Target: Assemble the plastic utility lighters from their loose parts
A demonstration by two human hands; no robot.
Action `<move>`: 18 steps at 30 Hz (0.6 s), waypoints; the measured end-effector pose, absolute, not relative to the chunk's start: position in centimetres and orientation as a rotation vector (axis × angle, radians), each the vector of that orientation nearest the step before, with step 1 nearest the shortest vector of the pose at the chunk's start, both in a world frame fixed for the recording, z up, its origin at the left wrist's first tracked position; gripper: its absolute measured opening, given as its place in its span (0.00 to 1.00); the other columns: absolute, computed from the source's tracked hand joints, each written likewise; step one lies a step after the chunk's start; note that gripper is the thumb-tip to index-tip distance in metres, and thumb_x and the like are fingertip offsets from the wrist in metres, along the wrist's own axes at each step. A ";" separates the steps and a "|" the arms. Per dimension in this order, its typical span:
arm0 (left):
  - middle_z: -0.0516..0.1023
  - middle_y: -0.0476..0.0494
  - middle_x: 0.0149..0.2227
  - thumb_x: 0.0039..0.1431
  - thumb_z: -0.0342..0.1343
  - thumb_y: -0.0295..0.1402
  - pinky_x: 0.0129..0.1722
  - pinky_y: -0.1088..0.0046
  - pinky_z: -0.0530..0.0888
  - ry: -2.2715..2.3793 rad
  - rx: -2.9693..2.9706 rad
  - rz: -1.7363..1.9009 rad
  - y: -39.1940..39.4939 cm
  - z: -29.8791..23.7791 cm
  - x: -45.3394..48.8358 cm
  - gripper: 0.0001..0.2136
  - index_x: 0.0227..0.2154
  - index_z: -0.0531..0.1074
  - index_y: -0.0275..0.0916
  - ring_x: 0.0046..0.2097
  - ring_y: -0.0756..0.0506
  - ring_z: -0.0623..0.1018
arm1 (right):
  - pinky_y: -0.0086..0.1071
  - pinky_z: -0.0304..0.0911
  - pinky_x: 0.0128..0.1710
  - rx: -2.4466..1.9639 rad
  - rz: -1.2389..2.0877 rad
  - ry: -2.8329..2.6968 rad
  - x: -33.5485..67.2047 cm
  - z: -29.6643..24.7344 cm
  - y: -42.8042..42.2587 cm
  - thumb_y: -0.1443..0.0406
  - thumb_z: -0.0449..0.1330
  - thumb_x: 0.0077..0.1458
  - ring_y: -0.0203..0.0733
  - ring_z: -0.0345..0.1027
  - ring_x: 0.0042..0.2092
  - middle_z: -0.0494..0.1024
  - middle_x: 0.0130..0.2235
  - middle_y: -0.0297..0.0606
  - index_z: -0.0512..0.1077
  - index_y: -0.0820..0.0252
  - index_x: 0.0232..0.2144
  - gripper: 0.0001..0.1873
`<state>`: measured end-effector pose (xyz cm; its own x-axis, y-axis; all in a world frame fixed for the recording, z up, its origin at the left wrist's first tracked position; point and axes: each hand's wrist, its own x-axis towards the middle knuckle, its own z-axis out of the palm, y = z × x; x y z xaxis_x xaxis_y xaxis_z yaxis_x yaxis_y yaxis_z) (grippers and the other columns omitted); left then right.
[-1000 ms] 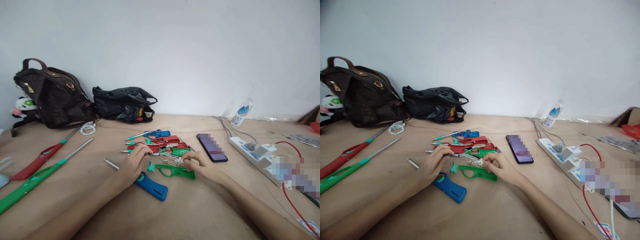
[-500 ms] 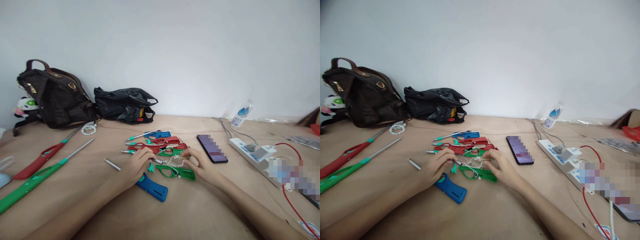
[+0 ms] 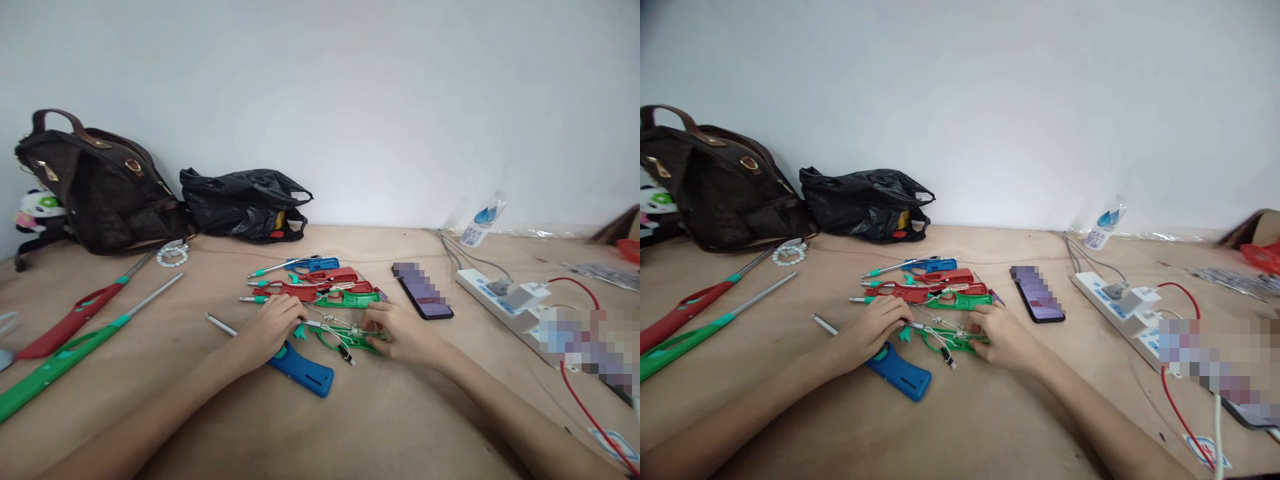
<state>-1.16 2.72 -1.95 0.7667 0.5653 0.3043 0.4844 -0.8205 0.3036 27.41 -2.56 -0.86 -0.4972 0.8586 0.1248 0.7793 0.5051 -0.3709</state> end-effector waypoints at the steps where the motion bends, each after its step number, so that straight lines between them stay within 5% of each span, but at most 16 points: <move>1: 0.71 0.44 0.37 0.68 0.37 0.26 0.42 0.66 0.62 0.830 2.759 0.559 2.8 -2.0 -1.2 0.12 0.37 0.66 0.39 0.40 0.43 0.68 | 0.34 0.58 0.38 -1.386 0.388 -2.465 27.4 -0.9 -2.6 0.72 0.60 0.48 0.42 0.66 0.37 0.74 0.34 0.36 0.68 0.59 0.30 0.06; 18: 0.71 0.44 0.38 0.67 0.39 0.25 0.43 0.65 0.61 0.827 2.747 0.486 3.0 -2.5 -1.2 0.11 0.37 0.67 0.38 0.40 0.43 0.67 | 0.35 0.58 0.40 -1.444 0.366 -2.521 27.4 -0.9 -2.6 0.72 0.61 0.50 0.43 0.67 0.39 0.75 0.36 0.36 0.69 0.59 0.31 0.06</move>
